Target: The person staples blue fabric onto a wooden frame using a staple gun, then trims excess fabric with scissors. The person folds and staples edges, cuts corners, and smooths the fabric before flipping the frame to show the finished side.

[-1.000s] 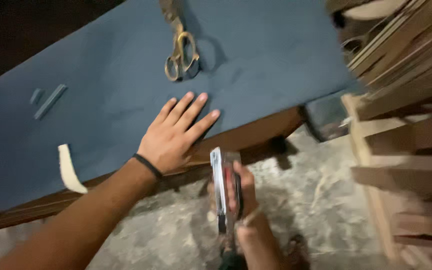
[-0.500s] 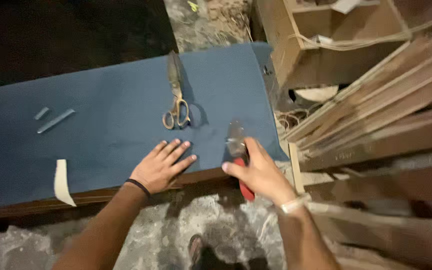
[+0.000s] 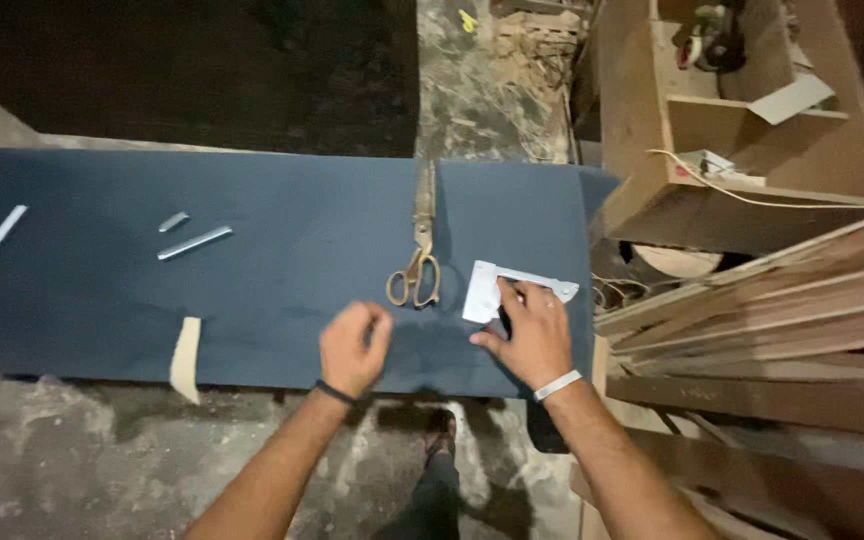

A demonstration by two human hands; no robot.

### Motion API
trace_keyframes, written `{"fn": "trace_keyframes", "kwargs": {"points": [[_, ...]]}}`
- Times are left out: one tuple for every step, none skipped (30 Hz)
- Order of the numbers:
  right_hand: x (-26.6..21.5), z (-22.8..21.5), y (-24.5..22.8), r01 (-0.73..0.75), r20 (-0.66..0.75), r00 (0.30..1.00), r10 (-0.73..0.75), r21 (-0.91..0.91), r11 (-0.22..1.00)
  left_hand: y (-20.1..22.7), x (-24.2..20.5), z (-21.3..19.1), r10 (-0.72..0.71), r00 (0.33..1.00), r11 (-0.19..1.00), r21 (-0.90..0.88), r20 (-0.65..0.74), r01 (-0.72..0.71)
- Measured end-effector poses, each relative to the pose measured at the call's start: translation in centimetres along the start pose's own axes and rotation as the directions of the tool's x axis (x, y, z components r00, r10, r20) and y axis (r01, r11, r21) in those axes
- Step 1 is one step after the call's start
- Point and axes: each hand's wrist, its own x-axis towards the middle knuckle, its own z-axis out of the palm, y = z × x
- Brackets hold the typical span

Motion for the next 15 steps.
{"fn": "trace_keyframes", "kwargs": {"points": [[-0.2, -0.3, 0.2, -0.001, 0.029, 1.000, 0.000, 0.018, 1.000, 0.6, 1.4, 0.8, -0.010, 0.993, 1.000, -0.029, -0.121, 0.007], [-0.2, -0.5, 0.2, -0.002, 0.056, 0.998, 0.000, 0.041, 0.999, 1.0, 3.0, 1.4, -0.022, 0.970, 0.999, -0.052, -0.241, 0.010], [-0.2, -0.9, 0.3, -0.005, 0.082, 0.997, 0.000, 0.064, 0.998, 1.4, 4.7, 2.1, 0.096, 0.954, 0.995, 0.013, -0.283, -0.097], [-0.1, -1.4, 0.5, -0.026, 0.061, 0.998, 0.016, 0.164, 0.986, 1.7, 6.6, 2.7, 0.222, 0.923, 0.975, 0.086, -0.315, -0.205], [-0.2, -2.1, 0.8, -0.043, 0.040, 0.999, 0.034, 0.261, 0.964, 2.0, 8.2, 3.6, 0.136, 0.964, 0.984, 0.143, -0.230, -0.104], [-0.2, -2.7, 1.1, -0.056, 0.019, 0.998, 0.052, 0.358, 0.932, 2.3, 9.8, 4.4, 0.040, 0.988, 0.977, 0.212, -0.150, -0.008], [-0.5, -3.4, 1.4, -0.091, -0.011, 0.995, 0.102, 0.361, 0.928, 2.4, 11.0, 5.3, -0.062, 0.995, 0.954, 0.287, -0.078, 0.082], [-1.1, -4.1, 1.8, -0.123, -0.039, 0.988, 0.147, 0.366, 0.923, 2.4, 12.0, 5.8, -0.156, 0.987, 0.948, 0.275, -0.048, 0.163], [-1.5, -4.8, 2.4, -0.155, -0.066, 0.979, 0.193, 0.371, 0.915, 2.2, 12.9, 6.0, -0.248, 0.969, 0.933, 0.266, -0.018, 0.243], [-1.9, -5.4, 3.1, -0.121, -0.087, 0.981, 0.173, 0.419, 0.900, 2.1, 13.5, 6.1, -0.339, 0.941, 0.909, 0.263, 0.013, 0.324], [-2.4, -5.9, 4.1, -0.087, -0.110, 0.982, 0.154, 0.464, 0.882, 2.0, 14.2, 6.0, -0.341, 0.940, 0.927, 0.165, -0.003, 0.337], [-3.1, -6.3, 5.1, -0.053, -0.129, 0.982, 0.136, 0.507, 0.860, 1.9, 14.4, 5.6, -0.349, 0.937, 0.935, 0.065, -0.017, 0.349], [-3.7, -6.4, 6.1, -0.088, -0.095, 0.981, 0.168, 0.556, 0.827, 2.2, 14.3, 5.8, -0.358, 0.933, 0.933, -0.036, -0.031, 0.357], [-3.7, -6.3, 7.4, -0.113, -0.062, 0.981, 0.186, 0.600, 0.792, 2.9, 14.3, 6.1, -0.419, 0.904, 0.887, -0.180, 0.078, 0.426], [-3.8, -6.2, 8.7, -0.139, -0.027, 0.979, 0.202, 0.641, 0.755, 3.6, 14.1, 6.2, -0.457, 0.868, 0.811, -0.311, 0.194, 0.496]]}}
